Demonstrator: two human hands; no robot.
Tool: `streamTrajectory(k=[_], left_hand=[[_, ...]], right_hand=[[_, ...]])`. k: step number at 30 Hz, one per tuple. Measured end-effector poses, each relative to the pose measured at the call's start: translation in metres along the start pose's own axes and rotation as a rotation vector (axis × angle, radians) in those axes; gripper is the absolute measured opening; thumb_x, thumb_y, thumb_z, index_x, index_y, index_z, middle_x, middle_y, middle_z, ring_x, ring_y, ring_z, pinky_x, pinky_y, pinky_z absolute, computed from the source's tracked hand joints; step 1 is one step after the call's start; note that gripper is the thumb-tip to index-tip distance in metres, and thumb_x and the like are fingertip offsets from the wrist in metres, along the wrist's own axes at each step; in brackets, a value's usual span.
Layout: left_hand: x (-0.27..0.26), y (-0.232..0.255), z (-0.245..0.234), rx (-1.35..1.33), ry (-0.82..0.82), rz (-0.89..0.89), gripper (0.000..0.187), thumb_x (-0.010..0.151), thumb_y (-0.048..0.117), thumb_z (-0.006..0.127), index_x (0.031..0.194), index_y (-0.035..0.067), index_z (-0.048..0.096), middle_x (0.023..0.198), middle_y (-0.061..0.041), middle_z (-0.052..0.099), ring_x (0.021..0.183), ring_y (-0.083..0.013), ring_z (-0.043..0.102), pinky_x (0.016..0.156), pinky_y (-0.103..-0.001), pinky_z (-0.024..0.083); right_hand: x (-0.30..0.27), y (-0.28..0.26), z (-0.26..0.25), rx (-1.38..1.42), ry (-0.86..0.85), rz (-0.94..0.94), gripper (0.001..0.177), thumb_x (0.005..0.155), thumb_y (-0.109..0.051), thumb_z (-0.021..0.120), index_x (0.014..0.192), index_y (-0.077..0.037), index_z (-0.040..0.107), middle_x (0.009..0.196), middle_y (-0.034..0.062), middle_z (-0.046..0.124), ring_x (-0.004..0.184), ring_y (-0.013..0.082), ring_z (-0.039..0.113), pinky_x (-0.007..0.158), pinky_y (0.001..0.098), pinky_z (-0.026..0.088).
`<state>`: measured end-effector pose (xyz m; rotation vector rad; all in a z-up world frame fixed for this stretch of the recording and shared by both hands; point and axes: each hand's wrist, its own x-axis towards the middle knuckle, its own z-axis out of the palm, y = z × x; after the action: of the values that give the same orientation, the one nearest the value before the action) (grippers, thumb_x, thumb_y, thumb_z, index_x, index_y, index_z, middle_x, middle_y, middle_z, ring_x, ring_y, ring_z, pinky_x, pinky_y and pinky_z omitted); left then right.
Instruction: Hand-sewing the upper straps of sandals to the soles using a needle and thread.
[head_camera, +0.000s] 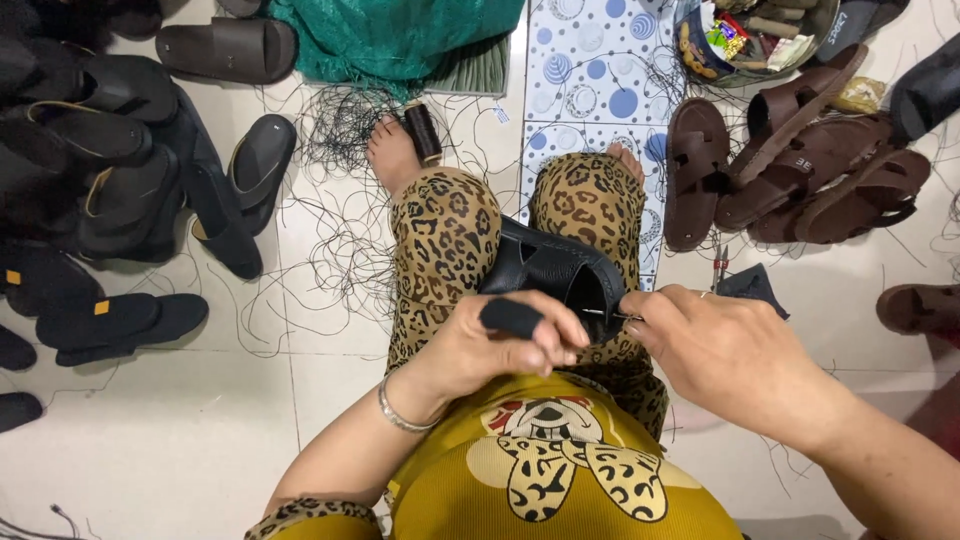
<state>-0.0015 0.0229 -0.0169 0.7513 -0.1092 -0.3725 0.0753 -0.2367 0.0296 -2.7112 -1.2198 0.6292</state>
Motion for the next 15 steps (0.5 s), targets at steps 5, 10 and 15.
streamTrajectory(k=[5,10,15], left_hand=[[0.018,-0.008,0.008,0.777,0.261,-0.234,0.003,0.097,0.013,0.066,0.096,0.016,0.068,0.095,0.002,0.067,0.089,-0.0140,0.064,0.086,-0.027,0.060],[0.027,-0.003,0.029,0.894,0.034,-0.216,0.011,0.102,-0.005,0.054,0.111,0.001,0.051,0.076,-0.005,0.054,0.060,-0.0171,0.054,0.053,-0.021,0.054],[0.025,-0.012,0.008,1.009,0.087,0.030,0.023,0.101,-0.004,0.059,0.121,0.001,0.050,0.072,0.000,0.051,0.051,-0.0111,0.047,0.046,-0.019,0.045]], right_hand=[[0.001,-0.005,-0.005,-0.048,0.110,-0.051,0.027,0.097,-0.035,0.066,0.116,-0.018,0.058,0.074,0.0035,0.067,0.050,0.0298,0.066,0.035,0.0466,0.050],[-0.020,0.008,-0.022,-0.265,0.021,-0.072,0.037,0.091,-0.022,0.063,0.127,-0.029,0.054,0.072,-0.0051,0.058,0.047,0.0184,0.060,0.036,0.0378,0.044],[-0.062,0.051,-0.038,-0.139,0.131,0.037,0.043,0.096,-0.029,0.065,0.139,-0.026,0.066,0.062,-0.0048,0.049,0.045,0.0183,0.048,0.041,0.0360,0.037]])
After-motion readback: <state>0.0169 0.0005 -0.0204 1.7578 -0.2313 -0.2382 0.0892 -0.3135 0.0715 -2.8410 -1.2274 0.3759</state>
